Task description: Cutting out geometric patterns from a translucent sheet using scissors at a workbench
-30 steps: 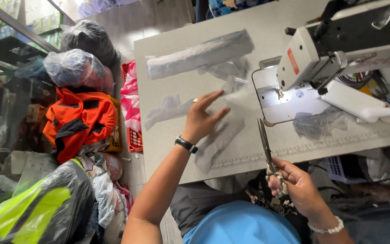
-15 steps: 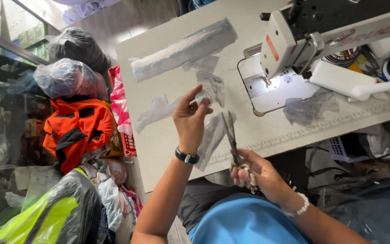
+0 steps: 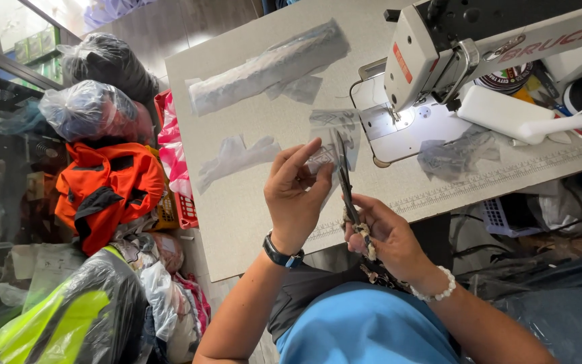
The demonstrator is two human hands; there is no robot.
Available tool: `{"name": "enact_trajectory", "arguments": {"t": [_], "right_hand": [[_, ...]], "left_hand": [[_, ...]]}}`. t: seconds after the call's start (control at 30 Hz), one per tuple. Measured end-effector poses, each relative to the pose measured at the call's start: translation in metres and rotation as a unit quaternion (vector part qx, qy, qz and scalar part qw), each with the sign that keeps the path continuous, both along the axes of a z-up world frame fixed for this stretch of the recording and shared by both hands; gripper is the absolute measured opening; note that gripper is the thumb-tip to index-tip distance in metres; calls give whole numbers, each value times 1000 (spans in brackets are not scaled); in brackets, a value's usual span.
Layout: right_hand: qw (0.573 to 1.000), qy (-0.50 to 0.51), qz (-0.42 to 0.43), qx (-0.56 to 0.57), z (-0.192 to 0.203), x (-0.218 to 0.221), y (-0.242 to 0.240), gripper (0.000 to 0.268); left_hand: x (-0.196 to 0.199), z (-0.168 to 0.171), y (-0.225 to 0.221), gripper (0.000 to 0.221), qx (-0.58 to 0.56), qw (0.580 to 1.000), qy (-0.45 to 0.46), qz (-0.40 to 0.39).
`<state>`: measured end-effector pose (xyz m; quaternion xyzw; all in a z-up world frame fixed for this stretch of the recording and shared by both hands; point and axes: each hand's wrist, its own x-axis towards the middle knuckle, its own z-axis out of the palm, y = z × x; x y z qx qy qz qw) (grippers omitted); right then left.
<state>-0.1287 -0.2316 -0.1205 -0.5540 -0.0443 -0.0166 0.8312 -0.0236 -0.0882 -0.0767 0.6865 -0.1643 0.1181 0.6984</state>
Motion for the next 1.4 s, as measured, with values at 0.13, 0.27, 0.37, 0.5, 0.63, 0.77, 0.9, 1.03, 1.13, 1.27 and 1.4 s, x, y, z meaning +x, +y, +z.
{"name": "enact_trajectory", "arguments": {"t": [0.13, 0.27, 0.37, 0.5, 0.63, 0.77, 0.9, 1.03, 1.13, 1.27, 1.4], "right_hand": [[1000, -9, -8, 6, 0, -6, 4, 66], [1000, -16, -14, 4, 4, -6, 1, 67], [1000, -16, -10, 0, 5, -6, -2, 69], [1000, -17, 0, -1, 0, -7, -8, 70], [1000, -13, 4, 5, -1, -8, -7, 70], [1000, -12, 8, 1, -1, -7, -8, 70], [1000, -5, 7, -18, -2, -9, -14, 73], [999, 19, 22, -29, -12, -14, -28, 76], [998, 33, 34, -34, -12, -17, -33, 74], [995, 77, 48, -36, -19, -20, -38, 67], [988, 143, 53, -38, -40, -25, -40, 67]], "left_hand": [[-6, 6, -1, 43, -3, 1000, -2, 7], [-13, 7, 0, 44, 2, 1000, -8, 4], [-15, 6, 3, 45, 7, 1000, -10, 0], [-16, 6, 7, 45, 4, 1000, -10, -16], [-17, 5, 12, 44, 3, 1000, -7, -28], [-18, 6, 16, 44, 11, 999, -3, -38], [-16, 7, 23, 43, 32, 995, 24, -86], [-4, 11, 34, 43, 48, 988, 46, -138], [10, 13, 40, 45, 73, 976, 67, -196], [25, 10, 47, 41, 127, 953, 90, -260], [37, -3, 51, 39, 160, 923, 147, -319]]}}
